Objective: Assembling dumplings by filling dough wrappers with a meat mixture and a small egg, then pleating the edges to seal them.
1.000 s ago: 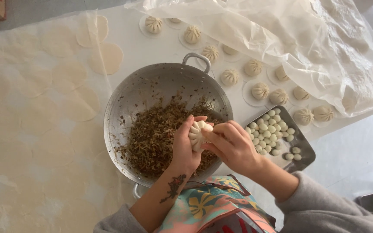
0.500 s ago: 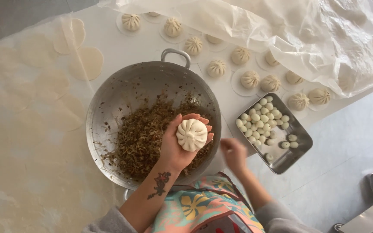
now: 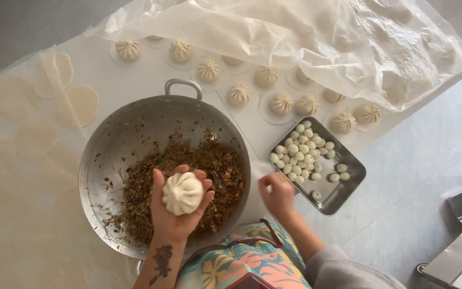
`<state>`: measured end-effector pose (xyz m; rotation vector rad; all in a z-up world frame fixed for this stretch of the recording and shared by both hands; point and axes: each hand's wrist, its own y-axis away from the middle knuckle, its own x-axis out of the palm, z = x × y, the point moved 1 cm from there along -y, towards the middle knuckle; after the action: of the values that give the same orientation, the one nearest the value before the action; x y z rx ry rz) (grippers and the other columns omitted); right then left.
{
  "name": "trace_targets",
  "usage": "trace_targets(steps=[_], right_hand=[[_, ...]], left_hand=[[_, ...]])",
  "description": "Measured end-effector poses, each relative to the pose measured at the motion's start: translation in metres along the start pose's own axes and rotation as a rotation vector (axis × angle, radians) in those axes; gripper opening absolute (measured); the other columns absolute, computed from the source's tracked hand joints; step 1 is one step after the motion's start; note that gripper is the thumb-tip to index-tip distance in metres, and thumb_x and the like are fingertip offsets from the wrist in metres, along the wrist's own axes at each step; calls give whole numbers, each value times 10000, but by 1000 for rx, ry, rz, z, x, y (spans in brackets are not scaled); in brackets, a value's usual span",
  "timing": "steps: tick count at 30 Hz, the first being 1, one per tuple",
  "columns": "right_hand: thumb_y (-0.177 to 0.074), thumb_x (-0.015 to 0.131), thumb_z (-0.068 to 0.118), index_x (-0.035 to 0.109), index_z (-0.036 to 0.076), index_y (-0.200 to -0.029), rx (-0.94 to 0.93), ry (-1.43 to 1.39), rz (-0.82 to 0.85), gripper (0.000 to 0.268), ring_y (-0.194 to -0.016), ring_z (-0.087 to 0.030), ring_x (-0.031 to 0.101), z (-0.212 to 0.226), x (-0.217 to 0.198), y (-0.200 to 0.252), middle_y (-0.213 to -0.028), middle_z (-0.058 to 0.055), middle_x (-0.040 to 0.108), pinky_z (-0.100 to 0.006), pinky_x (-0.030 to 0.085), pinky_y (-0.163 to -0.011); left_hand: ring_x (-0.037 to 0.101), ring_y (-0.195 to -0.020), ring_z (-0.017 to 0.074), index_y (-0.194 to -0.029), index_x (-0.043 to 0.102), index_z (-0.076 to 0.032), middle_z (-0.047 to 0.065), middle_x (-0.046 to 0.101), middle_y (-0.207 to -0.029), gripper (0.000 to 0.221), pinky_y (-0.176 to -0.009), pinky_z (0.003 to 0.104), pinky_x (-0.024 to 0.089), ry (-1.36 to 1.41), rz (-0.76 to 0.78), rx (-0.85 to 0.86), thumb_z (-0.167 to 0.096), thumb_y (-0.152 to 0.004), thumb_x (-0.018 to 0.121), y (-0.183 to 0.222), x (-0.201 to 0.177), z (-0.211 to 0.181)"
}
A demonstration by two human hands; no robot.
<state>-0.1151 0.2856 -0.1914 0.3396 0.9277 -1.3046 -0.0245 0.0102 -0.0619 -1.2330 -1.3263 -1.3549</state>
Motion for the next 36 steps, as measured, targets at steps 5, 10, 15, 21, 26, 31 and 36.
trace_targets(steps=[5, 10, 15, 21, 26, 31, 36], right_hand=[[-941, 780, 157, 698, 131, -876, 47, -51, -172, 108, -736, -266, 676, 28, -51, -119, -791, -50, 690, -368, 541, -665], [-1017, 567, 326, 693, 100, -1024, 238, 271, 451, 258, -962, -339, 584, -4, 26, -181, -1096, -106, 622, -485, 511, -741], [-997, 474, 227, 643, 34, -1220, 320, 409, 768, 341, -1172, -404, 555, 2, 23, -187, -1278, -190, 563, -537, 542, -900], [-827, 863, 134, 717, 111, -1292, -107, -525, 215, 488, -1056, -289, 732, 150, -112, -159, -1135, -111, 760, -431, 550, -969], [-780, 891, 258, 563, 54, -1472, -619, -244, 375, 792, -1271, -462, 582, 187, -122, -126, -1442, -253, 544, -568, 469, -1069], [-699, 955, 248, 692, 137, -1328, -316, -424, 357, 691, -1215, -388, 665, 132, -115, -132, -1329, -141, 656, -490, 524, -995], [-679, 978, 270, 701, 156, -1321, -80, -358, 201, 709, -1152, -340, 679, 45, -71, -174, -1234, -115, 693, -482, 513, -993]], left_hand=[[618, -1143, 438, -1178, 648, -97, 249, 586, -1245, 515, -909, 564, 591, -75, -146, 105, -533, -1090, 389, -7, -2, -6], [644, -1038, 390, -1107, 722, -26, 203, 649, -1158, 434, -845, 481, 617, -50, -117, 35, -426, -1056, 564, -14, 49, 14], [670, -1056, 415, -1082, 721, -23, 215, 669, -1139, 444, -906, 528, 603, -13, -255, 26, -433, -1056, 553, -31, 35, 16], [694, -1100, 362, -1334, 613, -70, 218, 697, -1189, 479, -982, 546, 597, -156, -277, 9, -449, -1075, 477, -69, 23, 29], [579, -1320, 296, -1588, 407, -164, 179, 611, -1385, 729, -1096, 512, 520, -289, -280, -113, -636, -1033, 395, -88, 37, 58], [521, -1371, 365, -1661, 214, -179, 265, 469, -1503, 771, -1130, 528, 459, -428, -414, -102, -582, -1033, 408, -89, 57, 64], [497, -1372, 385, -1642, 218, -138, 238, 449, -1461, 732, -1150, 522, 409, -579, -591, 51, -512, -1027, 350, -71, 127, 23]])
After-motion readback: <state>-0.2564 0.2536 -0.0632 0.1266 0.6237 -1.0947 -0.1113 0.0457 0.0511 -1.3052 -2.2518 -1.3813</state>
